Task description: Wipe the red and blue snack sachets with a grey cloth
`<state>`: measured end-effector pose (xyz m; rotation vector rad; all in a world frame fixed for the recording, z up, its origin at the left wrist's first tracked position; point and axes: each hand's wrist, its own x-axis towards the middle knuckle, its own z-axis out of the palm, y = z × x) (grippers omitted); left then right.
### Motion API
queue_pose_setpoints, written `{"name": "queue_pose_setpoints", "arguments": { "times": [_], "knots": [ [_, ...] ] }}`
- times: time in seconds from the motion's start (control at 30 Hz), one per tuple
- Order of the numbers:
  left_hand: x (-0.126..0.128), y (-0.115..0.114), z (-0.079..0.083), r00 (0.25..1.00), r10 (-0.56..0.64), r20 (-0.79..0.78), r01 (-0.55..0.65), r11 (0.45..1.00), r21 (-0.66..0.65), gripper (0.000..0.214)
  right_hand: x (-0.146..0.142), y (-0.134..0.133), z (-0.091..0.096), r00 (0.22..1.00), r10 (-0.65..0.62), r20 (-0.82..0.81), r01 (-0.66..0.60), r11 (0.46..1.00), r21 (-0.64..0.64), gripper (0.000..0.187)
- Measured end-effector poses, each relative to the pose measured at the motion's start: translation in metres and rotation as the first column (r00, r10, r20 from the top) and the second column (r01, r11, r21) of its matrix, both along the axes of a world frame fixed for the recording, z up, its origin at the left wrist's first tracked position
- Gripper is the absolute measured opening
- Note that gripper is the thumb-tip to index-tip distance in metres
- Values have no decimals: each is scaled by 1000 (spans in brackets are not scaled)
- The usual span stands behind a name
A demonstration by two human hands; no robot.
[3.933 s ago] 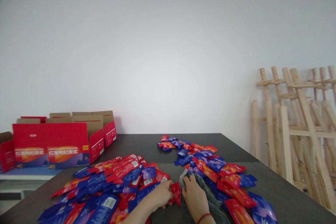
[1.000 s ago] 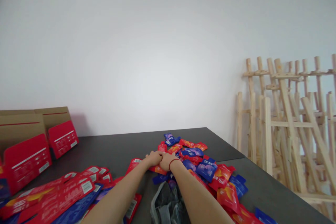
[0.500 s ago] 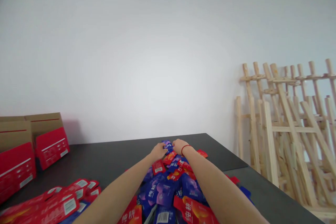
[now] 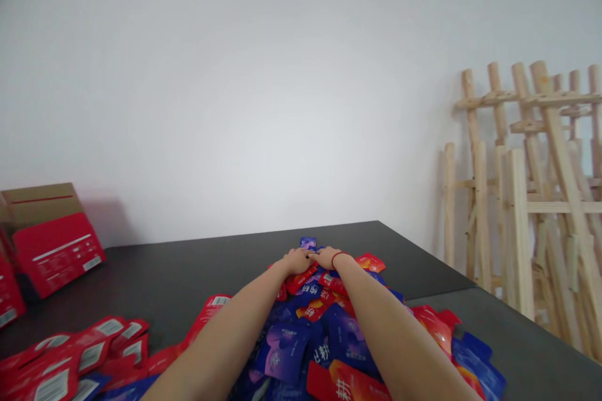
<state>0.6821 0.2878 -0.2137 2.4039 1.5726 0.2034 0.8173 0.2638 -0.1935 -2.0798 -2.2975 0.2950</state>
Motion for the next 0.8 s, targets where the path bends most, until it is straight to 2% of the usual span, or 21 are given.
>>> {"name": "queue_pose_setpoints", "arguments": {
  "times": [0.2, 0.37, 0.47, 0.57, 0.63, 0.7, 0.8],
  "knots": [
    [-1, -58, 18, 997, -68, -48, 71, 996, 63, 35, -7, -50, 34, 992, 129, -8, -128, 978, -167, 31],
    [-15, -123, 38, 993, -94, -65, 100, 992, 84, 35, -14, -113, 54, 980, 198, 10, -193, 964, -182, 22],
    [-29, -169, 47, 989, -122, -78, 131, 984, 117, 35, -22, -153, 55, 969, 247, 21, -241, 959, -146, 24],
    [-40, -215, 51, 985, -151, -85, 163, 976, 145, 36, -30, -192, 51, 962, 271, 38, -267, 960, -82, 34],
    [-44, -241, 52, 983, -167, -78, 177, 973, 148, 35, -36, -218, 53, 961, 269, 58, -268, 963, -27, 34],
    [-51, -259, 54, 985, -163, -57, 169, 975, 145, 36, -43, -244, 58, 961, 263, 86, -267, 963, 46, 32],
    [-75, -269, 63, 995, -94, -22, 96, 985, 146, 38, -59, -288, 64, 959, 258, 116, -276, 945, 175, 34]
  ]
}}
